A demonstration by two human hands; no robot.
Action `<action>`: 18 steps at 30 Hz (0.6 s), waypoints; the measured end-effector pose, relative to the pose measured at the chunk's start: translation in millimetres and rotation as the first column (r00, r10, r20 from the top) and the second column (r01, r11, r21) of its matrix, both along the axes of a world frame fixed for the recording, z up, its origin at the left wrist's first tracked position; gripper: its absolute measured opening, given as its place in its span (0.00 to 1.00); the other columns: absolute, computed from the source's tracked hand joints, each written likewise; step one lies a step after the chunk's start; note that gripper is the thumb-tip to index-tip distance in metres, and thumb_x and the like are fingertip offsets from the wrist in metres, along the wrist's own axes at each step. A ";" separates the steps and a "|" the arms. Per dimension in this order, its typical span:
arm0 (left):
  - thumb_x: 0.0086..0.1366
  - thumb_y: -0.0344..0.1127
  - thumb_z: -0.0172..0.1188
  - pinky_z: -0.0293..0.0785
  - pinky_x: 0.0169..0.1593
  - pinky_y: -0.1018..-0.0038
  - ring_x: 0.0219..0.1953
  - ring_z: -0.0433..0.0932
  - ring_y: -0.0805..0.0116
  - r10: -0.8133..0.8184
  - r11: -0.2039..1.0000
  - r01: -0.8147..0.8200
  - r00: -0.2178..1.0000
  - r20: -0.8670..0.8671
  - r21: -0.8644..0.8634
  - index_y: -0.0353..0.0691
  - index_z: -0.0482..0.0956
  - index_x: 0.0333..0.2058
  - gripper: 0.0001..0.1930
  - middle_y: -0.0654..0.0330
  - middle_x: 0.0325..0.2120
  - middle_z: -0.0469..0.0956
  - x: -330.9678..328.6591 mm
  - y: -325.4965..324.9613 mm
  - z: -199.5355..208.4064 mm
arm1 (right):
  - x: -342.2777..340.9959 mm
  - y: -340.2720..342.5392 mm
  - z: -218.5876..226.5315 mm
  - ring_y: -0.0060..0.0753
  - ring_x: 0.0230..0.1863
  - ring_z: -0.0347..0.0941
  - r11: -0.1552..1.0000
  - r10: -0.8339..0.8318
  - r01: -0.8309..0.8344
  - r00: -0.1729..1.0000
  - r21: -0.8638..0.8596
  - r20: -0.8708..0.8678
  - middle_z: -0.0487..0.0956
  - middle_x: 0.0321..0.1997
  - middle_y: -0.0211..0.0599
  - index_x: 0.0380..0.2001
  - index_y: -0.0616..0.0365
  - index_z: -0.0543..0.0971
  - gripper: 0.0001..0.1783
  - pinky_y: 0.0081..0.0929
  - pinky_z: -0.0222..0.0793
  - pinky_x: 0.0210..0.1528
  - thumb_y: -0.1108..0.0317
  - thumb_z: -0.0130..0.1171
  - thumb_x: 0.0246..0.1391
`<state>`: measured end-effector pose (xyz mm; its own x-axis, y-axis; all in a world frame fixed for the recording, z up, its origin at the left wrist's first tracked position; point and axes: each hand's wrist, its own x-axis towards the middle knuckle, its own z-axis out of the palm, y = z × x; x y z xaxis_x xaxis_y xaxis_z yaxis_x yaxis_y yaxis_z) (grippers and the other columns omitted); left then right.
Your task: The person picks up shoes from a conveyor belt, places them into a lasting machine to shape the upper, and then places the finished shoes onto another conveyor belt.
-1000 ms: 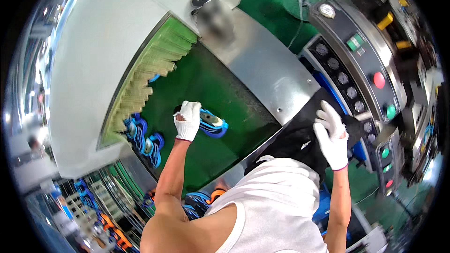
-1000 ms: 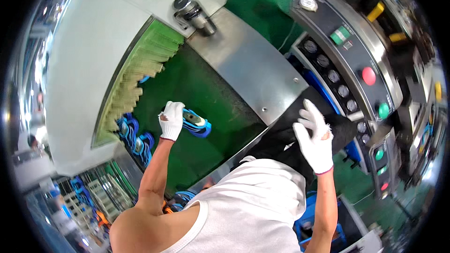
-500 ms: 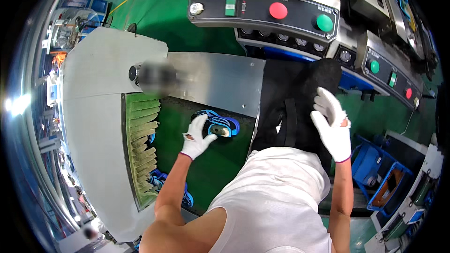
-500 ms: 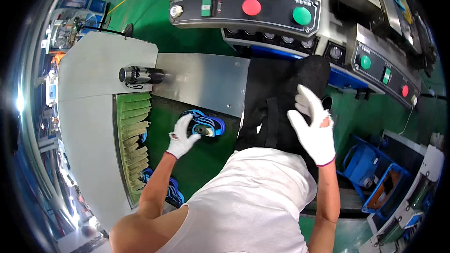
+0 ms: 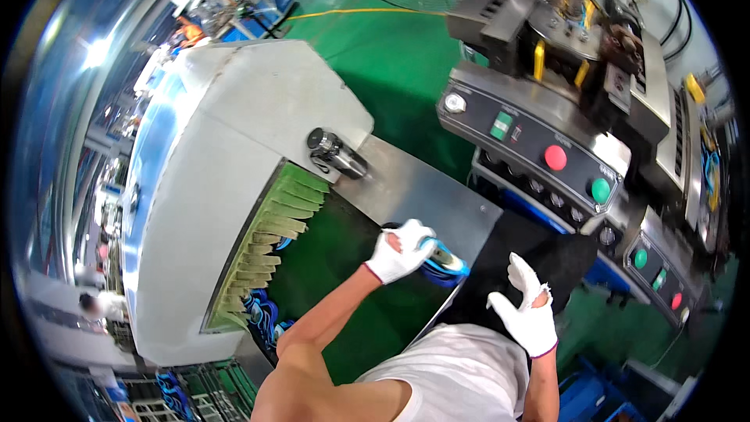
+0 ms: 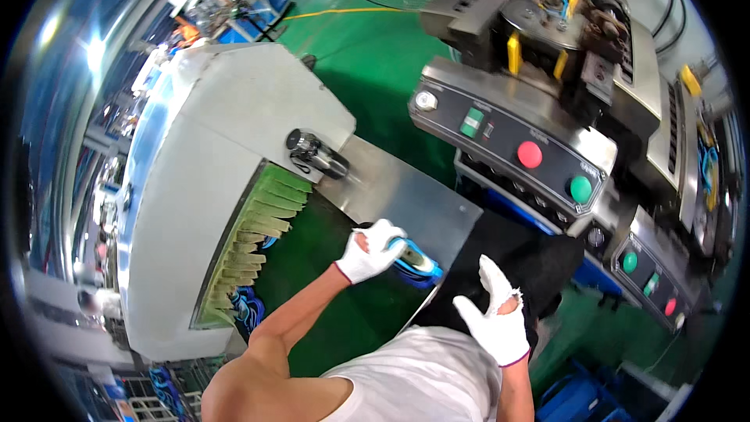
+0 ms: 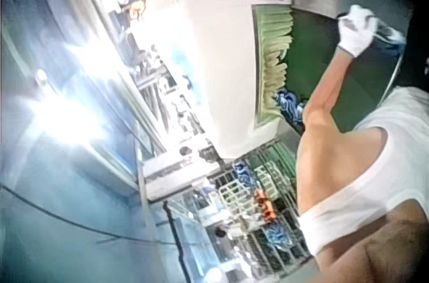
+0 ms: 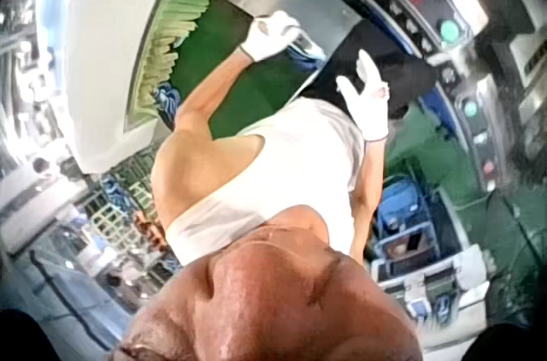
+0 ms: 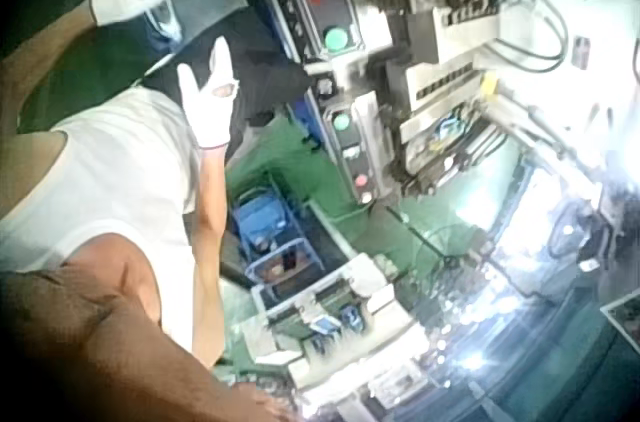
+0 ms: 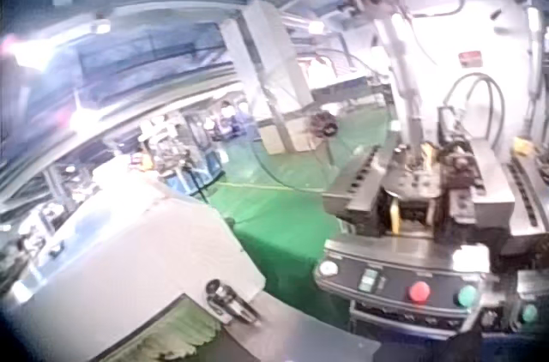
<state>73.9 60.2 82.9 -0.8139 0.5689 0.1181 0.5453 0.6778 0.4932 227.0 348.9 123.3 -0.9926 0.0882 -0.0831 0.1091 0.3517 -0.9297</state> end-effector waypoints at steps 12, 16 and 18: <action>0.68 0.46 0.61 0.78 0.38 0.59 0.38 0.81 0.52 -0.778 0.613 0.789 0.611 -0.143 0.040 0.41 0.81 0.43 0.14 0.53 0.36 0.78 13.4 279.3 121.5 | 22.2 83.2 34.4 0.38 0.44 0.86 0.869 -0.479 0.486 0.874 0.094 -0.083 0.87 0.44 0.45 0.48 0.63 0.79 0.27 0.36 0.79 0.47 0.64 0.79 0.47; 0.62 0.42 0.70 0.76 0.61 0.56 0.60 0.77 0.45 -0.847 0.407 0.889 0.453 -0.279 0.208 0.37 0.75 0.60 0.30 0.46 0.57 0.77 11.6 339.2 172.4 | 100.8 95.0 -33.4 0.31 0.49 0.81 0.664 -0.671 0.688 0.721 -0.292 0.172 0.86 0.47 0.40 0.50 0.62 0.81 0.28 0.33 0.77 0.52 0.67 0.78 0.45; 0.59 0.37 0.72 0.73 0.65 0.55 0.64 0.74 0.43 -0.810 0.420 0.878 0.477 -0.340 0.230 0.36 0.74 0.62 0.33 0.43 0.61 0.74 2.2 386.3 194.0 | 143.2 84.1 -58.6 0.29 0.53 0.79 0.422 -0.719 0.705 0.643 -0.570 0.262 0.84 0.52 0.40 0.59 0.64 0.77 0.36 0.31 0.76 0.57 0.68 0.76 0.46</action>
